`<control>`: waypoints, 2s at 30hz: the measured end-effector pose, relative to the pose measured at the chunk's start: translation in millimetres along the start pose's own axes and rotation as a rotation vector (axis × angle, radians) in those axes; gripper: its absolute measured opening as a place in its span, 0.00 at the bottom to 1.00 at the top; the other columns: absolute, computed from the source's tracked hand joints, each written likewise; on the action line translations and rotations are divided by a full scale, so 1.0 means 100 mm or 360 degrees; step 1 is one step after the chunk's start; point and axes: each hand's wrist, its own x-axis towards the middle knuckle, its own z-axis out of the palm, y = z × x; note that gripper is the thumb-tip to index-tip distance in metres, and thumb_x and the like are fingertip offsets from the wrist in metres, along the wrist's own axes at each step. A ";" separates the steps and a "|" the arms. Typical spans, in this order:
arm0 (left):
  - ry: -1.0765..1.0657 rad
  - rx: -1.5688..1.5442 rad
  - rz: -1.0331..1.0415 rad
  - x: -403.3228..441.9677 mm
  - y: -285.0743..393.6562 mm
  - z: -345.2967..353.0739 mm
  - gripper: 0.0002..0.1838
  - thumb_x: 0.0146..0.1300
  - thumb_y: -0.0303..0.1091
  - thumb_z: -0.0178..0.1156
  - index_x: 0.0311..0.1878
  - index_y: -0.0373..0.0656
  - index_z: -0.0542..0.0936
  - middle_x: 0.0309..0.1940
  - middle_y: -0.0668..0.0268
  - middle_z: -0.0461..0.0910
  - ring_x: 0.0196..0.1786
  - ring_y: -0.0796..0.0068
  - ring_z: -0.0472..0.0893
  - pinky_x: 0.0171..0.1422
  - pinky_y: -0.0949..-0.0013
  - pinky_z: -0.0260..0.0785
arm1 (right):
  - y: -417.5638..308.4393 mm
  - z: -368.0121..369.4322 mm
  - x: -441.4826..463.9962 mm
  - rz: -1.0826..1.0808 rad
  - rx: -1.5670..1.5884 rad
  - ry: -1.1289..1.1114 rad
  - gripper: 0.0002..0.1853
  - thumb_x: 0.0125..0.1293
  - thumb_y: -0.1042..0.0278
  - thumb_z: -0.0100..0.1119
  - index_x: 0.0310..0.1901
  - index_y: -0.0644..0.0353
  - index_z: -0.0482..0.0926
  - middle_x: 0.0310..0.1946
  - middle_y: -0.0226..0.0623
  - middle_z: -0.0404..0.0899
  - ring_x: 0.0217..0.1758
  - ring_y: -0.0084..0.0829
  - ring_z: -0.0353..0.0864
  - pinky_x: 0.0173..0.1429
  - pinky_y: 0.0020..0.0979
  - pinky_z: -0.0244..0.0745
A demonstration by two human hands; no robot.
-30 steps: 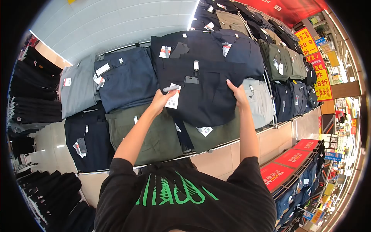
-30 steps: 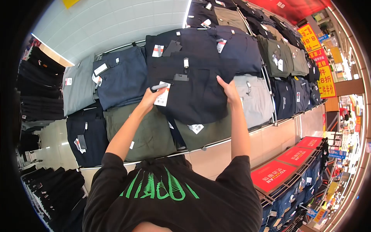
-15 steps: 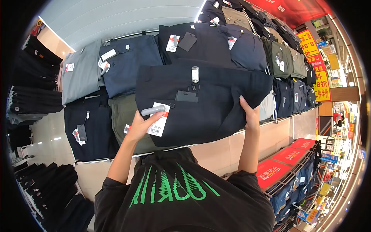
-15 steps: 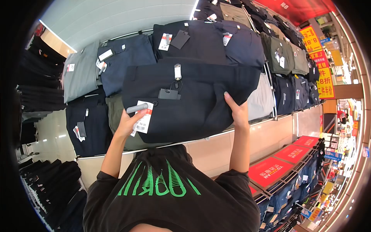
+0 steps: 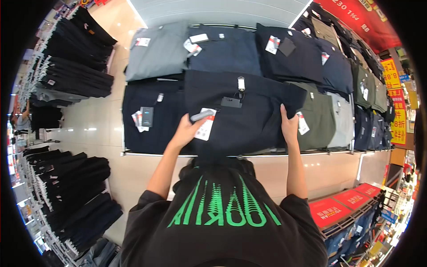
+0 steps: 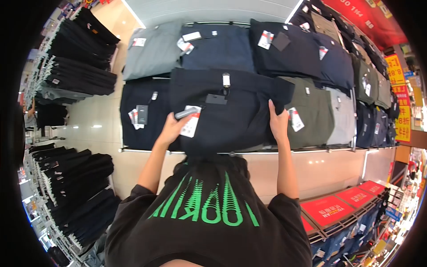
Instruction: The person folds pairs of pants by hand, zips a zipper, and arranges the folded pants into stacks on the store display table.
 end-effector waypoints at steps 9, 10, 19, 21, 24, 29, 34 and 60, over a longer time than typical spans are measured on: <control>0.0198 -0.0068 -0.0135 0.47 -1.00 -0.56 0.17 0.65 0.42 0.59 0.43 0.35 0.76 0.39 0.64 0.80 0.40 0.80 0.78 0.45 0.75 0.69 | 0.79 0.43 -0.05 0.0212 -0.0720 0.0012 0.30 0.61 0.55 0.60 0.56 0.72 0.69 0.46 0.62 0.76 0.54 0.54 0.75 0.58 0.41 0.70; 0.0170 -0.0233 -0.0194 0.46 -0.98 -0.60 0.19 0.67 0.45 0.57 0.44 0.34 0.76 0.40 0.63 0.79 0.40 0.80 0.77 0.47 0.75 0.68 | 0.83 0.43 -0.13 0.0100 -0.0775 0.0039 0.30 0.61 0.55 0.60 0.57 0.71 0.68 0.48 0.61 0.75 0.55 0.54 0.74 0.58 0.41 0.69; 0.0283 -0.0203 -0.0065 0.95 -0.97 -0.68 0.14 0.65 0.35 0.60 0.45 0.32 0.77 0.43 0.61 0.80 0.43 0.78 0.77 0.49 0.74 0.68 | 0.70 0.78 -0.63 -0.0319 -0.1228 0.0131 0.41 0.57 0.57 0.65 0.67 0.65 0.55 0.61 0.52 0.59 0.60 0.54 0.65 0.58 0.46 0.66; 0.0331 -0.0036 -0.0033 0.99 -0.95 -0.68 0.14 0.65 0.35 0.59 0.43 0.32 0.77 0.41 0.62 0.80 0.42 0.79 0.77 0.48 0.74 0.68 | 0.78 0.80 -0.62 -0.0238 -0.1134 0.0091 0.37 0.59 0.59 0.63 0.66 0.63 0.57 0.59 0.53 0.62 0.55 0.55 0.69 0.54 0.45 0.69; 0.0400 0.0248 0.0066 1.00 -0.91 -0.68 0.14 0.67 0.37 0.58 0.41 0.31 0.78 0.37 0.65 0.81 0.40 0.81 0.76 0.47 0.74 0.68 | 0.88 0.76 -0.56 -0.0219 -0.1012 0.0016 0.25 0.64 0.62 0.57 0.59 0.62 0.65 0.50 0.54 0.70 0.45 0.55 0.75 0.46 0.44 0.73; 0.0470 0.0361 0.0281 0.75 -0.82 -0.57 0.16 0.68 0.39 0.55 0.42 0.31 0.77 0.36 0.69 0.80 0.40 0.84 0.73 0.47 0.76 0.66 | 1.03 0.68 -0.47 -0.0392 -0.0967 -0.0073 0.09 0.68 0.64 0.51 0.36 0.62 0.73 0.29 0.48 0.78 0.33 0.53 0.78 0.34 0.45 0.72; 0.0492 0.0387 0.0288 0.55 -0.70 -0.44 0.16 0.70 0.40 0.53 0.40 0.33 0.77 0.34 0.71 0.78 0.38 0.86 0.71 0.45 0.77 0.65 | 0.91 0.61 -0.44 -0.0336 -0.1190 -0.0154 0.11 0.67 0.63 0.53 0.30 0.60 0.73 0.27 0.44 0.78 0.31 0.49 0.78 0.30 0.44 0.70; 0.0104 -0.0172 -0.0032 0.34 -0.42 -0.28 0.21 0.72 0.42 0.47 0.58 0.35 0.70 0.57 0.62 0.74 0.59 0.75 0.72 0.65 0.71 0.61 | 0.27 1.34 0.19 -0.0590 -0.0342 -0.1539 0.12 0.58 0.61 0.64 0.37 0.60 0.79 0.34 0.34 0.75 0.43 0.35 0.69 0.50 0.34 0.65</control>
